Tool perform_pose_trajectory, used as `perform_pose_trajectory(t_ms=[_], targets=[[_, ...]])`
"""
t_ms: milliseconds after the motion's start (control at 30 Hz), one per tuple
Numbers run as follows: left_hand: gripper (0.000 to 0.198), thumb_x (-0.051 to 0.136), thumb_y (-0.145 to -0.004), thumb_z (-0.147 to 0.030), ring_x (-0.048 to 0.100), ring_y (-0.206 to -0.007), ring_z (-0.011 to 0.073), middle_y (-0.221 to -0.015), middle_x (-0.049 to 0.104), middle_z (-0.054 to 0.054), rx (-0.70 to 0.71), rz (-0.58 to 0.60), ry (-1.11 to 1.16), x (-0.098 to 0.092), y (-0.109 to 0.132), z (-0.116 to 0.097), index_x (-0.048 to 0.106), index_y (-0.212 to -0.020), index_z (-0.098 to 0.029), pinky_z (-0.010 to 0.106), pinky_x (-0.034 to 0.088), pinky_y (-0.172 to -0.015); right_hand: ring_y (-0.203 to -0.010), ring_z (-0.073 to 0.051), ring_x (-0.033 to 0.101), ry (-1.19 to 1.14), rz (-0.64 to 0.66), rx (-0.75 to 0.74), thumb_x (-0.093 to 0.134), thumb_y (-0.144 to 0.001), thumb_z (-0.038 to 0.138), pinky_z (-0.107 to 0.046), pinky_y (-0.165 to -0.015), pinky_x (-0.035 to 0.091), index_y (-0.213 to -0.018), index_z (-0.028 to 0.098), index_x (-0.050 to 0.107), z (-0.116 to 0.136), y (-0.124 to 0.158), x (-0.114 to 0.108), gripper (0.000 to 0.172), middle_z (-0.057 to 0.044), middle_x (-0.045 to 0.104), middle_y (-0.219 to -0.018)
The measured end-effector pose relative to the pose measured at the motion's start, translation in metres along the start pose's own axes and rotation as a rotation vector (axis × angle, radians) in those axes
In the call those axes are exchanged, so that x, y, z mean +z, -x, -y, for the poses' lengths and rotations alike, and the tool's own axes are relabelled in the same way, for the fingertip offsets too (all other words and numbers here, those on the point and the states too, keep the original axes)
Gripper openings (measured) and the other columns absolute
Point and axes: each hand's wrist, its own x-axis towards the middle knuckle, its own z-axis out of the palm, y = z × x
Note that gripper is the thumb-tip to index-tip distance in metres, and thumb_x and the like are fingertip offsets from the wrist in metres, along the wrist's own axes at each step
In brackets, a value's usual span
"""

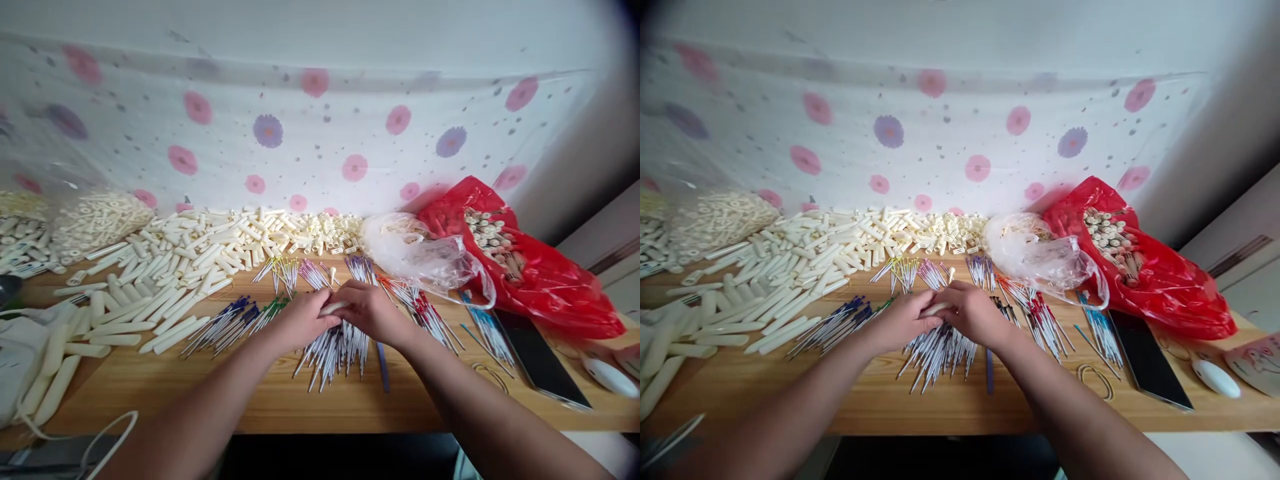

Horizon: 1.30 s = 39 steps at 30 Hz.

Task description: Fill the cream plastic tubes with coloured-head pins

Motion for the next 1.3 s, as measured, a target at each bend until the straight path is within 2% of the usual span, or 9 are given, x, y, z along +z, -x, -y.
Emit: perform_pose_trajectory(t_ms=[67,200,333,433,633,767,900,1067,1300], targets=[[0.019,0.056,-0.08,-0.033,0.052,-0.06,0.0141,-0.067,0.058,-0.001,-0.042,0.017,0.013,0.003,-0.013,0.009,0.061,-0.09,-0.018,0.024,0.037,-0.055,-0.075,-0.012,0.064,0.086,0.089,0.079,0.063,-0.082,0.024,-0.022,-0.066,0.048,-0.107,0.021,0.065,-0.022,-0.019,-0.009,0.025,-0.003,0.069,-0.089],[0.029,0.044,-0.088,-0.041,0.048,-0.062,0.0129,-0.067,0.051,-0.003,-0.012,-0.188,0.066,0.003,-0.026,0.035,0.059,-0.095,-0.017,0.022,0.035,-0.058,-0.094,-0.018,0.063,0.339,0.048,0.304,0.046,-0.093,0.024,-0.029,-0.083,0.048,-0.109,0.013,0.064,-0.085,-0.073,-0.015,0.027,-0.01,0.068,-0.105],[0.035,0.042,-0.089,-0.047,0.044,-0.061,0.0117,-0.065,0.046,-0.004,0.021,-0.276,0.138,-0.006,-0.026,0.05,0.058,-0.095,-0.016,0.021,0.034,-0.058,-0.105,-0.021,0.058,0.475,0.119,0.362,0.053,-0.091,0.029,-0.041,-0.091,0.048,-0.11,0.015,0.06,-0.136,-0.117,0.001,0.024,-0.009,0.06,-0.117],[0.036,0.04,-0.09,-0.049,0.042,-0.057,0.0111,-0.061,0.043,-0.005,0.012,-0.317,0.136,-0.011,-0.026,0.054,0.057,-0.087,-0.017,0.021,0.033,-0.055,-0.103,-0.02,0.058,0.519,0.167,0.375,0.053,-0.091,0.034,-0.043,-0.088,0.05,-0.116,0.017,0.055,-0.148,-0.133,0.018,0.03,-0.008,0.056,-0.121],[0.028,0.048,-0.088,-0.04,0.056,-0.072,0.0145,-0.076,0.061,0.0,0.027,-0.422,0.049,-0.017,-0.027,0.056,0.062,-0.092,-0.016,0.023,0.041,-0.065,-0.102,-0.023,0.057,0.4,0.095,0.274,0.056,-0.086,0.025,-0.035,-0.086,0.046,-0.108,0.012,0.06,-0.118,-0.126,0.015,0.025,-0.013,0.06,-0.111],[0.028,0.052,-0.087,-0.034,0.061,-0.089,0.018,-0.099,0.067,0.006,0.086,-0.43,0.005,-0.014,-0.026,0.053,0.063,-0.105,-0.016,0.029,0.046,-0.081,-0.09,-0.014,0.061,0.22,0.007,0.119,0.041,-0.094,0.032,-0.027,-0.078,0.047,-0.122,0.019,0.053,-0.069,-0.088,-0.004,0.033,-0.007,0.064,-0.104],[0.034,0.054,-0.087,-0.031,0.062,-0.102,0.0192,-0.115,0.066,0.008,0.189,-0.324,0.044,-0.005,-0.022,0.049,0.06,-0.119,-0.022,0.033,0.047,-0.09,-0.081,-0.015,0.06,-0.121,-0.132,-0.065,0.055,-0.086,0.031,-0.028,-0.07,0.047,-0.102,0.019,0.059,-0.03,-0.046,-0.009,0.02,-0.006,0.065,-0.092],[0.036,0.057,-0.085,-0.031,0.064,-0.101,0.0187,-0.115,0.068,0.007,0.242,-0.155,0.158,0.005,-0.016,0.045,0.06,-0.12,-0.024,0.032,0.05,-0.089,-0.063,-0.011,0.054,-0.179,-0.107,-0.036,0.059,-0.084,0.028,-0.022,-0.056,0.042,-0.087,0.019,0.06,-0.025,-0.021,-0.004,0.01,-0.002,0.063,-0.075],[0.033,0.054,-0.086,-0.029,0.066,-0.093,0.0172,-0.108,0.07,0.007,0.237,-0.144,0.051,0.001,-0.014,0.046,0.062,-0.117,-0.022,0.03,0.051,-0.082,-0.055,-0.012,0.055,-0.228,-0.014,0.096,0.055,-0.086,0.04,-0.023,-0.052,0.04,-0.09,0.018,0.058,-0.03,-0.02,0.007,0.023,0.0,0.061,-0.063]])
